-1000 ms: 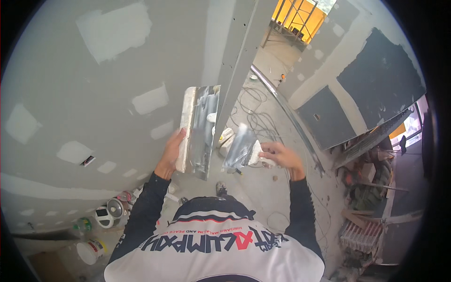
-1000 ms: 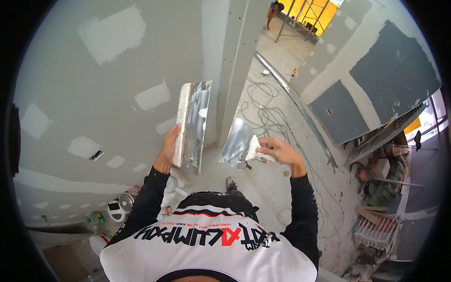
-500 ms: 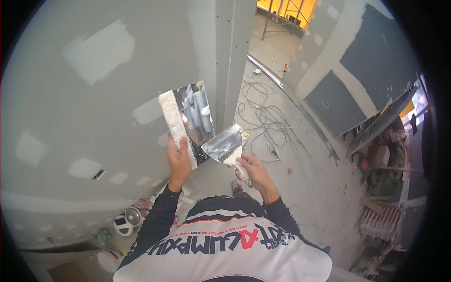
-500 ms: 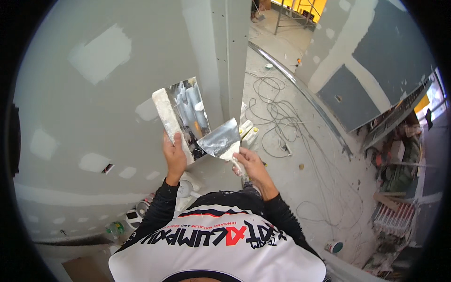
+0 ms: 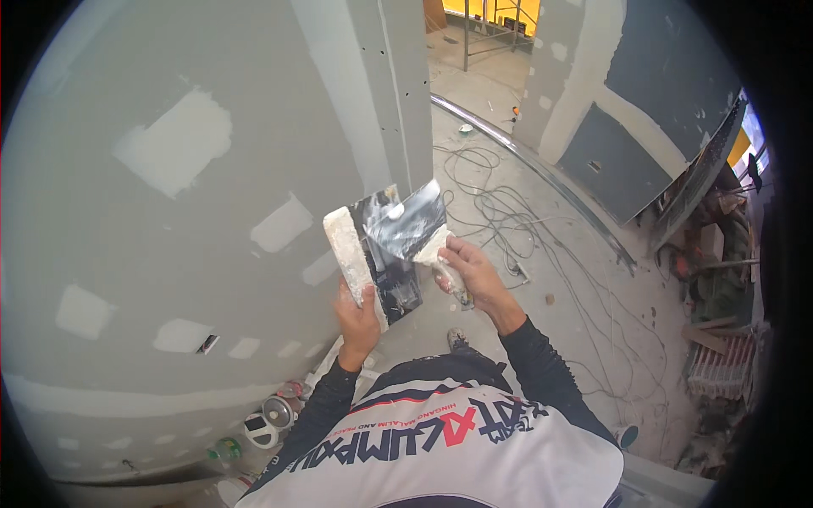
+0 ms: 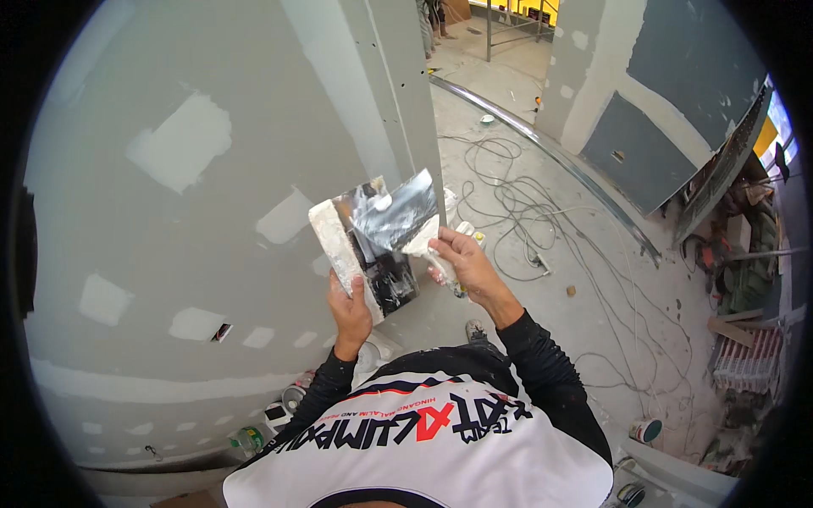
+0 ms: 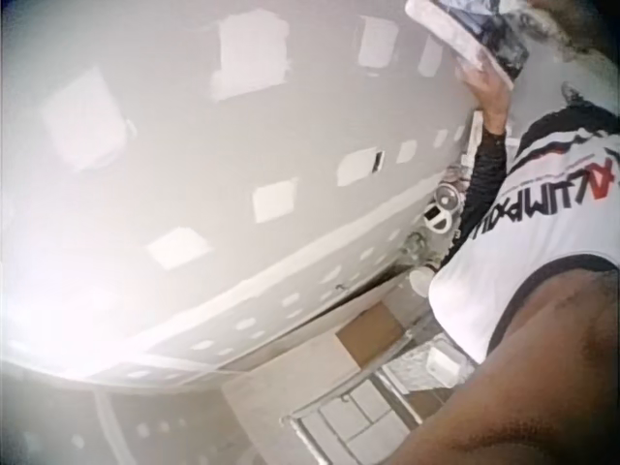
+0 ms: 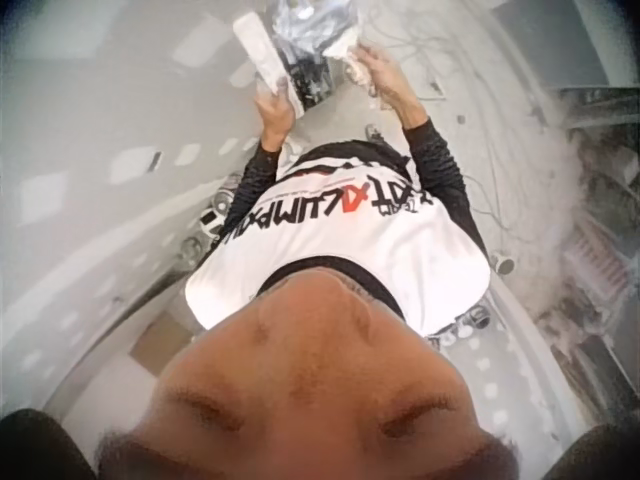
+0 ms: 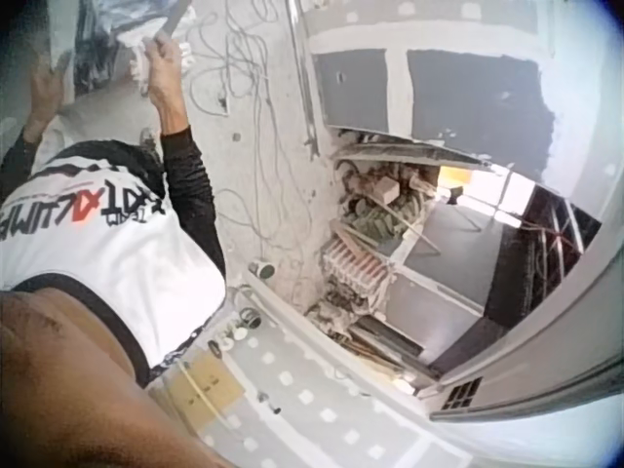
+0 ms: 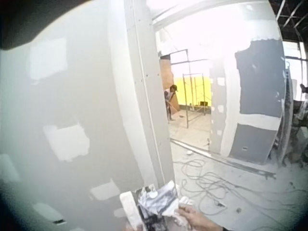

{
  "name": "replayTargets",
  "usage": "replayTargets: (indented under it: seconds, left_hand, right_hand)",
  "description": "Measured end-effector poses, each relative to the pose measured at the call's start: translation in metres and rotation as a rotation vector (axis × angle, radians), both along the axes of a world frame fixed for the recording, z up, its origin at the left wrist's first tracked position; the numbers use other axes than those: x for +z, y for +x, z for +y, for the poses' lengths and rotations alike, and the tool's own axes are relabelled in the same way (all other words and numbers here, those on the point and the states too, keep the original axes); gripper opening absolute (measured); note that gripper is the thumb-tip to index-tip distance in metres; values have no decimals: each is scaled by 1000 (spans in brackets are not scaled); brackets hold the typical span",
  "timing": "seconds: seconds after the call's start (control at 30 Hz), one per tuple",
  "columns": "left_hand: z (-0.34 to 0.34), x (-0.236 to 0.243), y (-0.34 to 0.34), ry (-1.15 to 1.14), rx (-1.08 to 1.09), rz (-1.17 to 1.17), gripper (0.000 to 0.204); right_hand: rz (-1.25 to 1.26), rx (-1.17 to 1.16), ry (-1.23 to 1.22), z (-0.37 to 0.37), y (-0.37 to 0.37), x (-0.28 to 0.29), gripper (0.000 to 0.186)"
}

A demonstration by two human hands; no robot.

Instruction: The person applies compound to the drywall corner using a putty knife, scoops additional compound from a container with the knife, and spreads the compound along the drywall seams and edges.

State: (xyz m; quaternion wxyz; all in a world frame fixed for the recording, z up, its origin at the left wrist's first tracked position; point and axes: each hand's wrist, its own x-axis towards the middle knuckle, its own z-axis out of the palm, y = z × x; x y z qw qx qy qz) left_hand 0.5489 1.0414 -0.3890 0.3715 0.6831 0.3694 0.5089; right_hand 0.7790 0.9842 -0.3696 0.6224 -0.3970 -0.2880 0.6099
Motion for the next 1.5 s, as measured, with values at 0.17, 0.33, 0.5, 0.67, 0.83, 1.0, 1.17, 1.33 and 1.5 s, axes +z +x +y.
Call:
replayTargets:
  seconds: [0.17,0.33,0.5,0.67,0.83,1.0,1.17,1.33,1.5]
  left_hand:
    - [28,-62,-15,-466,30,-159,45]
    - [32,-24,-10,-838,-203,-511,49]
    - [41,-31,-16,-938,-341,-567,49]
    - [35,-29,-20,-884,-323,-521,47]
    - [27,-34,-20,-907,-294,-494,46]
    - [17,-34,-22,-857,-199,-486,44]
    - [29,-22,-39,-269,77,-39,43]
    - [48,-2,-54,-85,84,86,38]
    - [49,12,-53,-18,-16,186,31]
  right_hand:
    - [-380,-167,213,-5,2,24,28]
    - [-1541,-219,727,-16,-23,14,73]
    - [-1727,-309,734,-11,-16,-20,75]
    - [-1750,-342,633,1,1,-37,75]
    - [-1760,-445,544,14,25,-38,72]
    - [-1793,-498,290,12,45,-35,68]
    - [-495,-45,-115,-32,62,-37,37]
    - [-223,330,-161,-49,-3,-57,28]
    - [32,436,-185,-27,-55,-44,28]
